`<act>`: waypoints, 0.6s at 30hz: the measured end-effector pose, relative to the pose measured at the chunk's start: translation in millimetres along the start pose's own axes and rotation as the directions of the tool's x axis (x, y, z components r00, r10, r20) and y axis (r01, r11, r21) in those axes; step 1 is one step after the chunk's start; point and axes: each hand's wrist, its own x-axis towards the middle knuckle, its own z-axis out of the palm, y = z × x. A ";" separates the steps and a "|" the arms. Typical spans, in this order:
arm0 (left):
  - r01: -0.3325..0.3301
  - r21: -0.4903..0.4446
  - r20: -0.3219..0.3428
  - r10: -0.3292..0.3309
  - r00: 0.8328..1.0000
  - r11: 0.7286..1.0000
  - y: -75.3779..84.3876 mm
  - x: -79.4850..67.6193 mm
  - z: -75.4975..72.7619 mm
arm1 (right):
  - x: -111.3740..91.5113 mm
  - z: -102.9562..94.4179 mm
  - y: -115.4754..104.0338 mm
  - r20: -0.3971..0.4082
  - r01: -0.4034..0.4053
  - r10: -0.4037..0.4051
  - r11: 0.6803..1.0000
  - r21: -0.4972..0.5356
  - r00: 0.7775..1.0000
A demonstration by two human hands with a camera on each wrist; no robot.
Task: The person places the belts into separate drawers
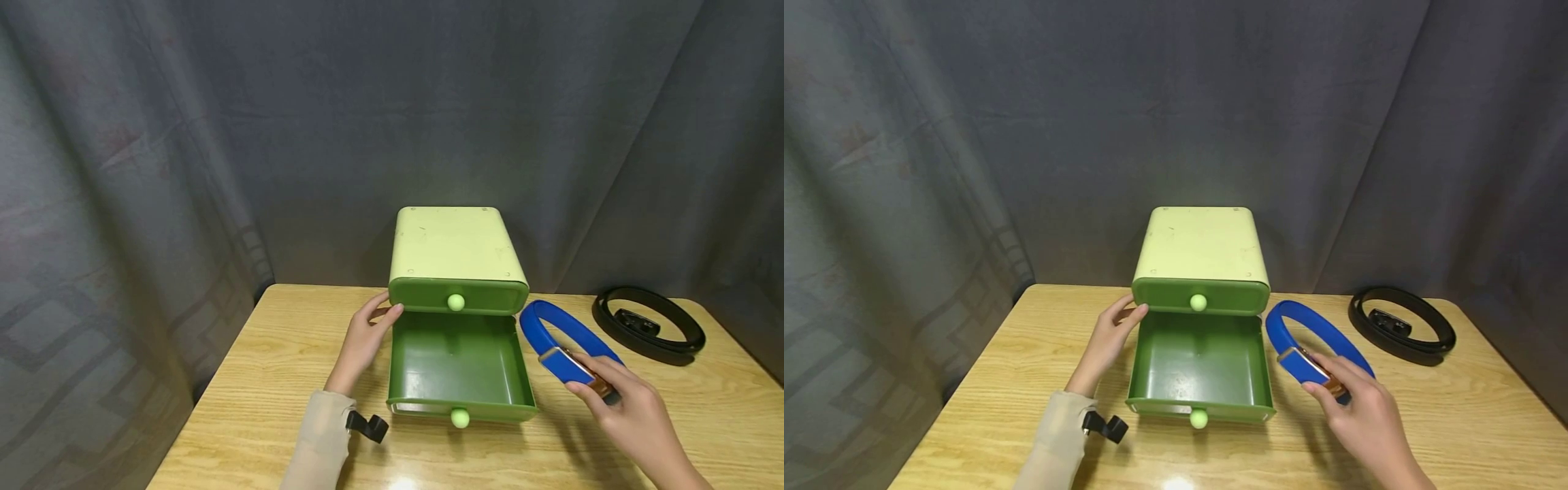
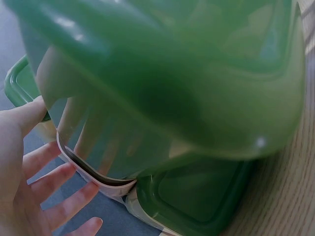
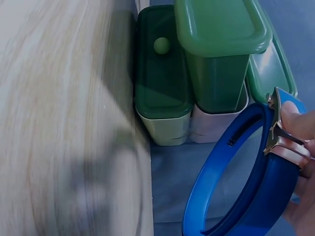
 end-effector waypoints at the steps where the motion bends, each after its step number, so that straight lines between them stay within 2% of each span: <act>1: 0.000 0.000 0.000 0.000 1.000 1.000 -3.5 1.9 0.4 | -0.3 -0.6 -0.8 -0.003 -0.002 0.002 1.000 -0.001 1.000; 8: -0.011 -0.019 -0.016 0.011 1.000 1.000 -36.7 16.8 7.0 | -2.7 -7.6 -6.0 0.009 -0.028 0.029 0.999 -0.029 1.000; 18: -0.035 0.003 -0.031 0.035 0.999 0.999 -43.9 19.1 6.8 | -6.9 -13.0 -12.9 -0.001 -0.012 0.012 1.000 -0.009 1.000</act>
